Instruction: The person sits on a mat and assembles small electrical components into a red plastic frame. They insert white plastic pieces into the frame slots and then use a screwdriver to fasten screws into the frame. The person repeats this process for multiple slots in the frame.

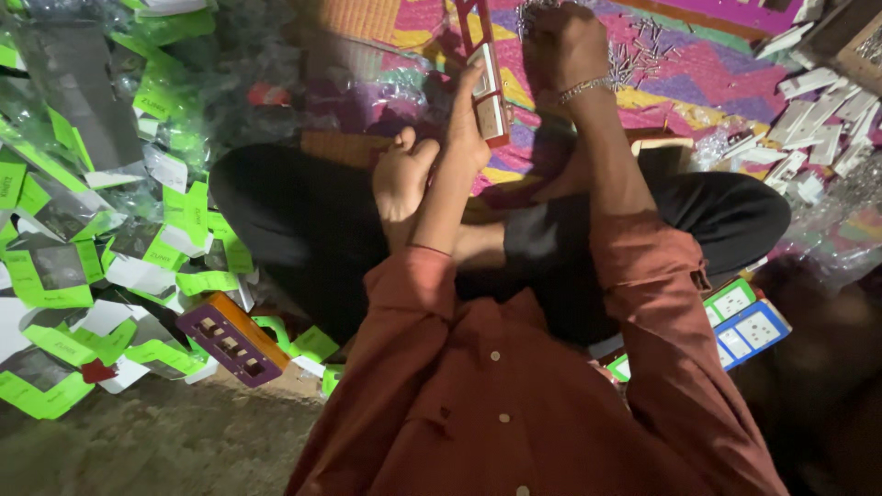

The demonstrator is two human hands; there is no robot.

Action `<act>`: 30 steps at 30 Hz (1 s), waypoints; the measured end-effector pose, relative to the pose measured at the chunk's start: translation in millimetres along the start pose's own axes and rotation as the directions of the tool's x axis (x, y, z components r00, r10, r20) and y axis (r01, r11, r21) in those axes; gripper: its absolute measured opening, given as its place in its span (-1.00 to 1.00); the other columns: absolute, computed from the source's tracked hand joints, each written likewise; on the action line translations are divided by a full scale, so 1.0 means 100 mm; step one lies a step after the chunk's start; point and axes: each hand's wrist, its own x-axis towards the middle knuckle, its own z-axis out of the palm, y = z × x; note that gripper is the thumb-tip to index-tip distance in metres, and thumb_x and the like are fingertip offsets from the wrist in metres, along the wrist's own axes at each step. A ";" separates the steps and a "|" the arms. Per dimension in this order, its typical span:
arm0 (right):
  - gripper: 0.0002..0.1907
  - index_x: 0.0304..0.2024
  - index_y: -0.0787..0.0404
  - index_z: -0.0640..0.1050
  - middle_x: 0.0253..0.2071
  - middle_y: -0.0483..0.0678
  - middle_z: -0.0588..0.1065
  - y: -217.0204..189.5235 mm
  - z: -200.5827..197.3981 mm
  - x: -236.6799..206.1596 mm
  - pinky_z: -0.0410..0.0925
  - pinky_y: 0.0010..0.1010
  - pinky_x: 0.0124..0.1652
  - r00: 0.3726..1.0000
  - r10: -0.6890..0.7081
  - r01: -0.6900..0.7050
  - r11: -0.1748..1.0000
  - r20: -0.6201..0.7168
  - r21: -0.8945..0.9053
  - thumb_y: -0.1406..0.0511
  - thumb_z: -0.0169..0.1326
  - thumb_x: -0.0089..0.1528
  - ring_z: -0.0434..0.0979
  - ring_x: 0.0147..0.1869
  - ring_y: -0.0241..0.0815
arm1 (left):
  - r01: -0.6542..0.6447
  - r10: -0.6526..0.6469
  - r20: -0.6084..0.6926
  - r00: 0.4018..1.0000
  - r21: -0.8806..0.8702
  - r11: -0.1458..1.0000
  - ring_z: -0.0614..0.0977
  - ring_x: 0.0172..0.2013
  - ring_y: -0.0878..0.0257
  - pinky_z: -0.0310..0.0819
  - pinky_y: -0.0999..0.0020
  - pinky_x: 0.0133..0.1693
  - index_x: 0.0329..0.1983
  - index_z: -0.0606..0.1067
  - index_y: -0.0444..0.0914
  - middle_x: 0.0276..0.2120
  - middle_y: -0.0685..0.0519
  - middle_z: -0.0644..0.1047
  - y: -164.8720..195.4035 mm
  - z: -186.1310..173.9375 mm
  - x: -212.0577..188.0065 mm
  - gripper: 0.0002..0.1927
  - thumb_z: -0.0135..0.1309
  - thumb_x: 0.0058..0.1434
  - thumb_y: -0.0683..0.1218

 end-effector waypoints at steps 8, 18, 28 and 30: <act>-0.87 -0.23 0.24 0.68 -0.27 0.17 0.58 -0.05 -0.04 -0.01 0.48 -0.12 -0.18 1.000 0.011 -0.012 0.997 0.020 0.073 0.34 0.34 0.20 0.62 -0.22 0.19 | -0.015 0.015 0.010 1.000 -0.010 1.000 0.52 -0.60 0.22 0.51 0.29 -0.56 0.05 0.43 -0.13 -0.44 0.08 0.43 0.00 -0.01 0.03 -0.44 0.28 0.07 0.19; -0.94 -0.26 0.19 0.58 -0.37 0.13 0.54 -0.22 0.23 -0.15 0.44 -0.12 -0.34 0.993 0.037 0.024 0.863 0.110 -0.505 0.39 0.13 0.20 0.60 -0.34 0.10 | 0.005 0.000 0.116 0.993 -0.046 0.999 0.50 -0.60 0.21 0.45 0.28 -0.56 -0.07 0.44 -0.15 -0.45 0.07 0.42 0.03 -0.01 -0.01 -0.51 0.29 0.10 0.20; -0.82 -0.14 0.33 0.54 -0.24 0.18 0.57 -0.30 0.05 -0.05 0.47 -0.24 -0.38 0.986 -0.027 0.099 0.893 0.166 -0.438 0.41 0.17 0.21 0.64 -0.31 0.05 | 0.057 -0.047 0.176 0.983 -0.051 0.997 0.46 -0.58 0.28 0.39 0.34 -0.57 -0.09 0.45 -0.13 -0.47 0.11 0.40 0.10 0.08 -0.16 -0.58 0.26 0.13 0.16; -0.83 -0.15 0.32 0.55 -0.25 0.18 0.57 -0.30 0.03 -0.04 0.47 -0.21 -0.38 0.988 -0.013 0.075 0.912 0.154 -0.403 0.38 0.20 0.22 0.64 -0.33 0.06 | 0.064 -0.056 0.183 0.981 -0.036 0.997 0.46 -0.58 0.28 0.39 0.33 -0.57 -0.10 0.45 -0.13 -0.48 0.12 0.40 0.10 0.08 -0.17 -0.60 0.25 0.15 0.16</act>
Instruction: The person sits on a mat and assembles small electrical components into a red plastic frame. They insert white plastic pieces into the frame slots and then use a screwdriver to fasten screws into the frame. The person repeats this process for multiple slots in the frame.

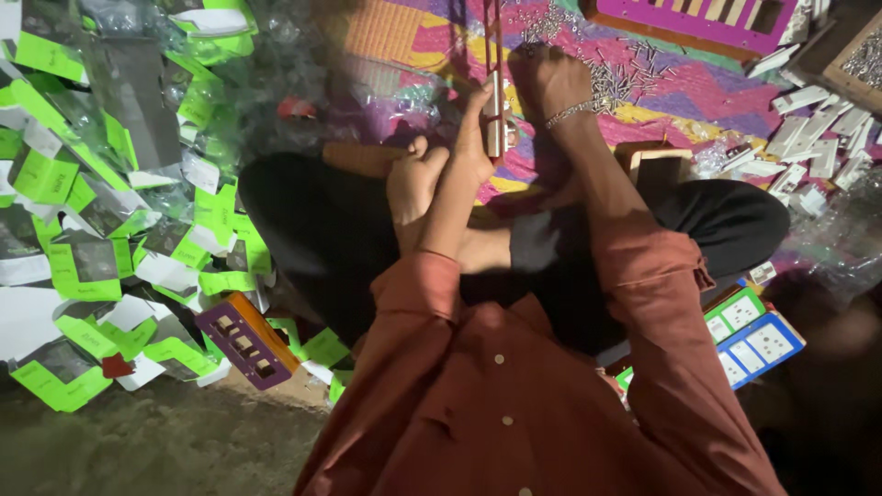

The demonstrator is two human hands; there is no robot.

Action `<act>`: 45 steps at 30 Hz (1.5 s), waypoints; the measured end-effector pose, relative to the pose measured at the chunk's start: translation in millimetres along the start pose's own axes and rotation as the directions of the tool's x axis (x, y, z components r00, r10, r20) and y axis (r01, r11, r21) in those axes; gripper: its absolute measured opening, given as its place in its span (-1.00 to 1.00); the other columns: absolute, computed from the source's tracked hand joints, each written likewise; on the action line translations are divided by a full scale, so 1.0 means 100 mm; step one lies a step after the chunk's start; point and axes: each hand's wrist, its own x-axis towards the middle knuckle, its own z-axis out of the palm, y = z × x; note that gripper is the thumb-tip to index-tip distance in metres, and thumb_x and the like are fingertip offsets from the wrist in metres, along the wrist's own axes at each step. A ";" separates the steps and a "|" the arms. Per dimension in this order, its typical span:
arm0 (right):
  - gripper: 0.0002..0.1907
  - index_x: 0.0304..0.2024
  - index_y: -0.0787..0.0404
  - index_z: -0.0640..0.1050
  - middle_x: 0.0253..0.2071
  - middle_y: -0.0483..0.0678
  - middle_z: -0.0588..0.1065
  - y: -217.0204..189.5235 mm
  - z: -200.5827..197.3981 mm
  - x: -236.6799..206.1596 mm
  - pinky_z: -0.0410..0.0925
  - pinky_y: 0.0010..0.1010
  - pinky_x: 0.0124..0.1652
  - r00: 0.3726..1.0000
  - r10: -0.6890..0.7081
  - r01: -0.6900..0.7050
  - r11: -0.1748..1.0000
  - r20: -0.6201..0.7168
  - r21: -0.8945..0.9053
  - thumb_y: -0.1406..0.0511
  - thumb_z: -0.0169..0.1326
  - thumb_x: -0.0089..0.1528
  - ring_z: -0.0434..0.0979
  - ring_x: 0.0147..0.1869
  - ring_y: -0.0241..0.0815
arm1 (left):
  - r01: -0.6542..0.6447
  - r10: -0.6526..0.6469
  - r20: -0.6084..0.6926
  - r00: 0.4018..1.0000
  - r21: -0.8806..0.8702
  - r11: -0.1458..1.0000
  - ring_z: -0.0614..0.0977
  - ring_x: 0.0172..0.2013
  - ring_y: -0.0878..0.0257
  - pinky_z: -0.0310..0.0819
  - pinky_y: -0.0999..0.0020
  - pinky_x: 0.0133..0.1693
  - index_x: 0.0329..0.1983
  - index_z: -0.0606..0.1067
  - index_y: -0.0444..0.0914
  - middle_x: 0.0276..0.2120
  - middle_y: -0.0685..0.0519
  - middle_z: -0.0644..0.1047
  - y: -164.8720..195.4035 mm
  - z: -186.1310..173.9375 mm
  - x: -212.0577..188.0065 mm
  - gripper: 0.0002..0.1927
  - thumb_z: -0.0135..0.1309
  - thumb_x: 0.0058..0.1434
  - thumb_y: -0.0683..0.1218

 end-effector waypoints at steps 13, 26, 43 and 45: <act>-0.88 -0.30 0.40 0.60 -0.30 -0.06 0.61 -0.02 -0.27 -0.10 0.40 -0.57 -0.34 0.977 0.191 -0.131 0.160 0.100 0.978 0.49 0.12 0.35 0.54 -0.37 -0.41 | 0.036 -0.032 0.062 0.998 -0.073 0.997 0.47 -0.56 0.31 0.36 0.38 -0.56 -0.10 0.48 -0.11 -0.48 0.13 0.45 0.02 0.03 -0.01 -0.65 0.23 0.18 0.13; -0.88 -0.15 0.38 0.62 -0.31 -0.15 0.59 -0.15 -0.18 -0.16 0.39 -0.59 -0.26 0.976 0.134 -0.188 0.109 0.173 0.976 0.42 0.10 0.40 0.53 -0.30 -0.46 | -0.002 0.017 0.132 0.991 -0.117 0.993 0.45 -0.57 0.28 0.39 0.33 -0.54 -0.05 0.50 -0.15 -0.42 0.05 0.48 0.01 0.01 0.01 -0.62 0.21 0.22 0.16; -0.86 -0.21 0.31 0.59 -0.28 -0.17 0.59 -0.34 -0.11 -0.17 0.45 -0.52 -0.16 0.955 0.277 -0.181 0.247 0.110 0.952 0.33 0.17 0.39 0.55 -0.22 -0.42 | -0.028 0.027 -0.009 1.000 -0.076 0.997 0.45 -0.62 0.26 0.37 0.32 -0.60 -0.11 0.50 -0.11 -0.49 0.14 0.44 0.01 -0.03 0.13 -0.63 0.18 0.19 0.19; -0.87 -0.18 0.33 0.60 -0.27 -0.15 0.59 -0.35 -0.13 -0.15 0.43 -0.50 -0.17 0.946 0.278 -0.221 0.188 0.164 0.957 0.35 0.15 0.39 0.54 -0.20 -0.42 | -0.019 0.020 0.010 1.000 -0.090 0.996 0.43 -0.65 0.26 0.36 0.32 -0.62 -0.13 0.49 -0.11 -0.52 0.16 0.42 0.00 -0.03 0.16 -0.64 0.17 0.20 0.20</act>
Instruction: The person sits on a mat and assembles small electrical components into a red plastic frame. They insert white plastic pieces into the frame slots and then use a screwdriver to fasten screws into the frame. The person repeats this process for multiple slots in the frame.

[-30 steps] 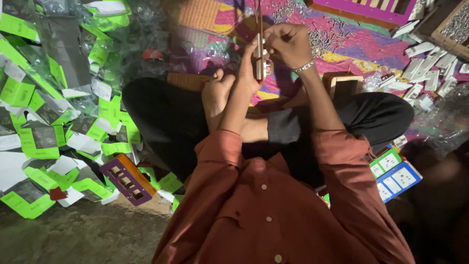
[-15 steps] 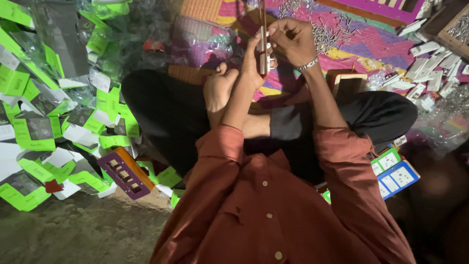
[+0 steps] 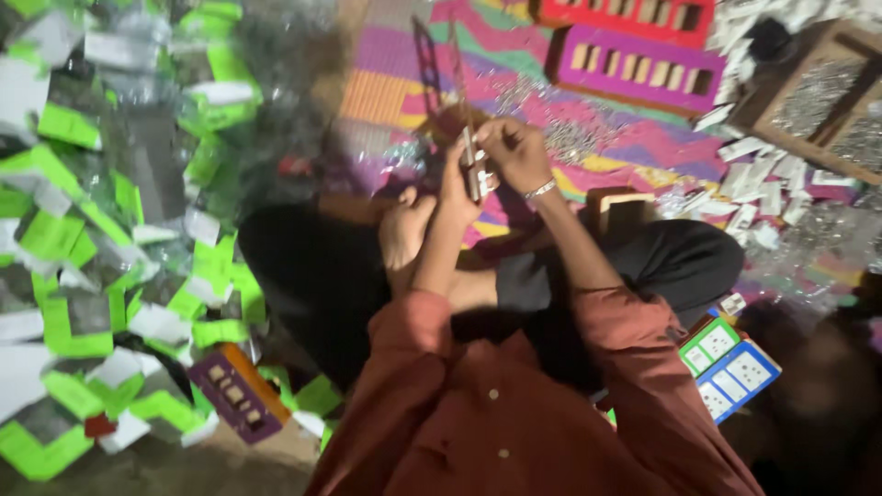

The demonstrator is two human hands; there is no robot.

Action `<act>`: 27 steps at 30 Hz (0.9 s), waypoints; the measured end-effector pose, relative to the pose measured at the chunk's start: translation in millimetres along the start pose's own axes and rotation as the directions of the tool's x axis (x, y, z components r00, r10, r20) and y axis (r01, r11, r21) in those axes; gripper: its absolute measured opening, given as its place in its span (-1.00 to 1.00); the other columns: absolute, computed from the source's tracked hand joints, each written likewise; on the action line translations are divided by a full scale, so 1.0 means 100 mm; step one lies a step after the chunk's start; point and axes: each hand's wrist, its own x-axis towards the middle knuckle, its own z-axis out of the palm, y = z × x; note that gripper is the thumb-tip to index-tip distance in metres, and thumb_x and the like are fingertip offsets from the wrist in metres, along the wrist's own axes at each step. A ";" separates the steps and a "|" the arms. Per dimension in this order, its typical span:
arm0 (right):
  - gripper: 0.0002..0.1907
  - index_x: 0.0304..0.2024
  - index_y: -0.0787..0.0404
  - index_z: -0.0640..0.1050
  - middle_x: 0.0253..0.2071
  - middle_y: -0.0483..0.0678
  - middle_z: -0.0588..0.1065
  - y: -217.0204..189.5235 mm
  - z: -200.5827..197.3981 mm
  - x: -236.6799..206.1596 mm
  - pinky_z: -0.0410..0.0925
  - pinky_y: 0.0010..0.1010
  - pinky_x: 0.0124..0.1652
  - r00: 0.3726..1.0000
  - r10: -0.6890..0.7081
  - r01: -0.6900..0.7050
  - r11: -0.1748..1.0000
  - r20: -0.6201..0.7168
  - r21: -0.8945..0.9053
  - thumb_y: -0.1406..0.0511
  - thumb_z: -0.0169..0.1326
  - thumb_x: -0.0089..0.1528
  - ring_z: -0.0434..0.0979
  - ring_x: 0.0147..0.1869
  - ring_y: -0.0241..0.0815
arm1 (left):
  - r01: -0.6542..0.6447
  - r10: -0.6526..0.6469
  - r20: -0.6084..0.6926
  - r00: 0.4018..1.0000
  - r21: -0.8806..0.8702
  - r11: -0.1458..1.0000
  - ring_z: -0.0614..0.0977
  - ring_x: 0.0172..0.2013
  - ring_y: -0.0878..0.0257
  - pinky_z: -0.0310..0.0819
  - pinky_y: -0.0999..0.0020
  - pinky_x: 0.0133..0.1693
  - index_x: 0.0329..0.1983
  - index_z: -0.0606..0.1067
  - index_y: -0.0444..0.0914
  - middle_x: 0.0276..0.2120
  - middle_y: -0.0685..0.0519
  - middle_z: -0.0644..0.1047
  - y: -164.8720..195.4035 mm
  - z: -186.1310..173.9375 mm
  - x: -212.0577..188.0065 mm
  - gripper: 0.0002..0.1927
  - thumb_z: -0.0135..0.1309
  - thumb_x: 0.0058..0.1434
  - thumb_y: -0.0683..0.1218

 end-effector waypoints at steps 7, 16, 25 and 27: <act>-0.94 -0.20 0.37 0.65 -0.27 -0.07 0.62 -0.04 -0.13 0.04 0.45 -0.53 -0.21 0.997 -0.010 0.002 0.995 0.078 0.102 0.47 0.20 0.27 0.58 -0.23 -0.37 | 0.048 -0.044 0.104 0.994 -0.036 0.998 0.40 -0.67 0.30 0.32 0.38 -0.61 -0.09 0.49 -0.11 -0.57 0.15 0.40 -0.07 -0.16 0.04 -0.66 0.17 0.24 0.18; -0.86 -0.26 0.41 0.67 -0.19 0.06 0.64 -0.18 -0.28 0.13 0.53 -0.45 -0.13 0.974 -0.128 0.060 0.941 0.188 0.332 0.58 0.21 0.12 0.65 -0.15 -0.25 | 0.108 -0.086 0.226 0.970 -0.087 0.990 0.49 -0.51 0.31 0.40 0.39 -0.57 -0.15 0.46 -0.13 -0.51 0.14 0.42 -0.11 -0.29 0.09 -0.70 0.17 0.26 0.14; -0.90 -0.23 0.43 0.63 -0.30 0.02 0.64 -0.18 -0.24 0.07 0.51 -0.52 -0.34 0.980 0.046 -0.096 0.962 0.194 0.257 0.54 0.23 0.18 0.64 -0.35 -0.33 | 0.119 -0.088 0.270 0.959 -0.101 0.988 0.48 -0.58 0.22 0.42 0.34 -0.57 -0.16 0.53 -0.11 -0.54 0.06 0.43 -0.10 -0.34 0.08 -0.72 0.17 0.30 0.16; -0.90 -0.20 0.40 0.63 -0.30 -0.03 0.64 -0.18 -0.23 0.08 0.51 -0.52 -0.34 0.971 0.051 -0.114 0.957 0.232 0.267 0.51 0.23 0.21 0.63 -0.37 -0.36 | 0.137 -0.104 0.272 0.957 -0.102 0.985 0.48 -0.60 0.20 0.42 0.34 -0.58 -0.16 0.53 -0.10 -0.55 0.05 0.45 -0.09 -0.32 0.07 -0.71 0.16 0.29 0.17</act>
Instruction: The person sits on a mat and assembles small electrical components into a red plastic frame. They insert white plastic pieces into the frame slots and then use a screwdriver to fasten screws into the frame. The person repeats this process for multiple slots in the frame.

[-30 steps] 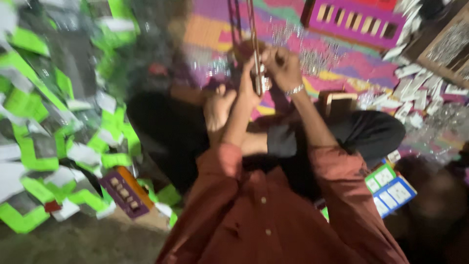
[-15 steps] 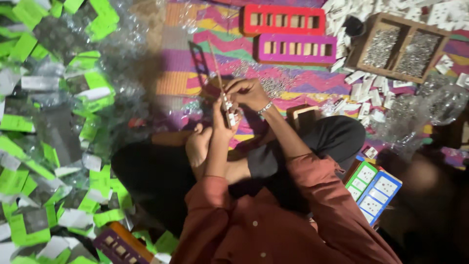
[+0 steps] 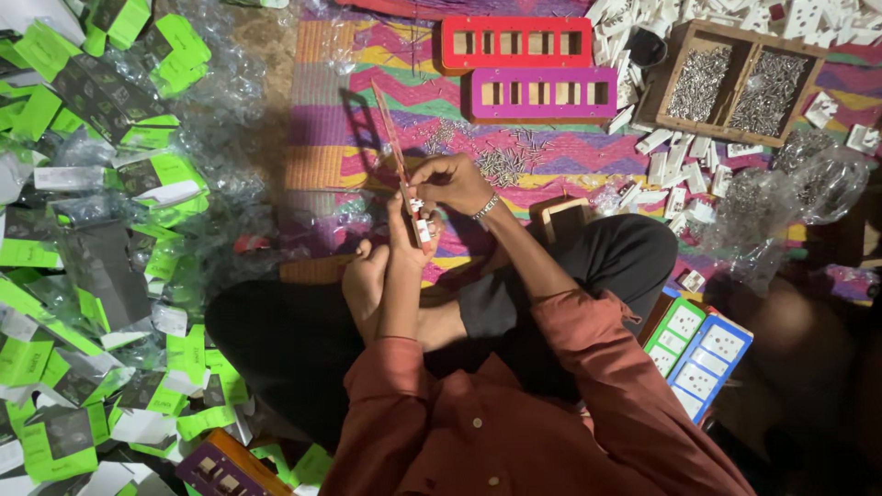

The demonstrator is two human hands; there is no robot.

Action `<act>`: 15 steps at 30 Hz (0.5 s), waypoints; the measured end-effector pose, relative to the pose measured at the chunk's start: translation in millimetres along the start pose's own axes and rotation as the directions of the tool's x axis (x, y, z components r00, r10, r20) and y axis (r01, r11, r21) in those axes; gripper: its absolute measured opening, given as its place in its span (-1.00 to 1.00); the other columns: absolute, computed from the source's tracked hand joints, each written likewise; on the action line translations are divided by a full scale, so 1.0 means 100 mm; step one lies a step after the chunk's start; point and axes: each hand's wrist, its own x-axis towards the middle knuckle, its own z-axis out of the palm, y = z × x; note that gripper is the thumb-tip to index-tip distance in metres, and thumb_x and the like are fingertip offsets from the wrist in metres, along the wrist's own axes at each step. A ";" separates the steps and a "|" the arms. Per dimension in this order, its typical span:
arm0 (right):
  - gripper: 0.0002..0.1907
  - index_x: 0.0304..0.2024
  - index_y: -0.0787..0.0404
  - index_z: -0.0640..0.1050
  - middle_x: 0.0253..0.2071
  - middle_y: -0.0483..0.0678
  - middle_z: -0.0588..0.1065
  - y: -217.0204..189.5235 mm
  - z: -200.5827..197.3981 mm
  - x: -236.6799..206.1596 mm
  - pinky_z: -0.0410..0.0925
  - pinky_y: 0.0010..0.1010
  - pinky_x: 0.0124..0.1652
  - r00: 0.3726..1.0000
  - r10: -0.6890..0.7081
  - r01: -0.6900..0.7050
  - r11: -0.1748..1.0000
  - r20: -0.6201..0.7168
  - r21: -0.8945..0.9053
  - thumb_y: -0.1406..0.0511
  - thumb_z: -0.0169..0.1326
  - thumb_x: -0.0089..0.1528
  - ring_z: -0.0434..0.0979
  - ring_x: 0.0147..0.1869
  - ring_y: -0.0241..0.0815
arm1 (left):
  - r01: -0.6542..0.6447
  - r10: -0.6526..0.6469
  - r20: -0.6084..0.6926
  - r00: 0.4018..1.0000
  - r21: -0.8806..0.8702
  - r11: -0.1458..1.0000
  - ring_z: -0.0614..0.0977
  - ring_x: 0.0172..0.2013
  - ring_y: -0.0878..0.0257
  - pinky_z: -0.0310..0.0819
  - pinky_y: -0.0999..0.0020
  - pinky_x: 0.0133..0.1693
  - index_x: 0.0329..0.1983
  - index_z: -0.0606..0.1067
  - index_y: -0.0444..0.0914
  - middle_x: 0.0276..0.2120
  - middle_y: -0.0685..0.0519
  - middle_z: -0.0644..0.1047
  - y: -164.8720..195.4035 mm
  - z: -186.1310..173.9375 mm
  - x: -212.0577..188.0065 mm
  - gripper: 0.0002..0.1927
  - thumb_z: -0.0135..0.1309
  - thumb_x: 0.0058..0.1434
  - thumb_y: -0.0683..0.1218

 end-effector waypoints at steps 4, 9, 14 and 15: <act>-0.90 -0.18 0.37 0.62 -0.28 -0.06 0.61 0.01 0.04 -0.02 0.48 -0.54 -0.33 0.999 -0.026 0.024 0.999 0.037 0.048 0.42 0.24 0.28 0.61 -0.33 -0.38 | -0.003 0.002 -0.057 0.998 -0.016 1.000 0.51 -0.58 0.20 0.41 0.33 -0.59 -0.14 0.53 -0.12 -0.56 0.04 0.47 0.01 0.05 -0.01 -0.69 0.13 0.29 0.18; -0.88 -0.15 0.38 0.61 -0.21 -0.08 0.55 0.07 0.05 -0.04 0.41 -0.47 -0.14 0.985 -0.174 0.165 0.938 -0.003 -0.304 0.40 0.23 0.32 0.54 -0.14 -0.35 | -0.064 0.065 -0.092 0.994 0.018 0.998 0.51 -0.62 0.23 0.39 0.33 -0.62 -0.13 0.53 -0.17 -0.57 0.10 0.47 0.00 0.09 0.02 -0.69 0.14 0.31 0.15; -0.91 -0.15 0.35 0.57 -0.17 -0.13 0.54 0.08 0.04 -0.02 0.39 -0.47 -0.07 0.990 -0.138 0.144 0.962 0.043 -0.232 0.42 0.21 0.34 0.51 -0.08 -0.36 | -0.059 0.066 -0.143 0.988 0.055 0.997 0.51 -0.64 0.22 0.42 0.32 -0.61 -0.13 0.49 -0.18 -0.60 0.10 0.46 0.02 0.16 0.00 -0.65 0.14 0.26 0.17; -0.92 -0.15 0.36 0.57 -0.17 -0.12 0.53 0.06 0.05 -0.03 0.38 -0.47 -0.08 0.988 -0.148 0.155 0.960 0.047 -0.231 0.43 0.20 0.36 0.50 -0.09 -0.36 | -0.067 0.077 -0.152 0.985 0.066 0.996 0.51 -0.64 0.23 0.42 0.32 -0.61 -0.12 0.49 -0.18 -0.60 0.10 0.46 0.02 0.18 -0.01 -0.64 0.14 0.27 0.18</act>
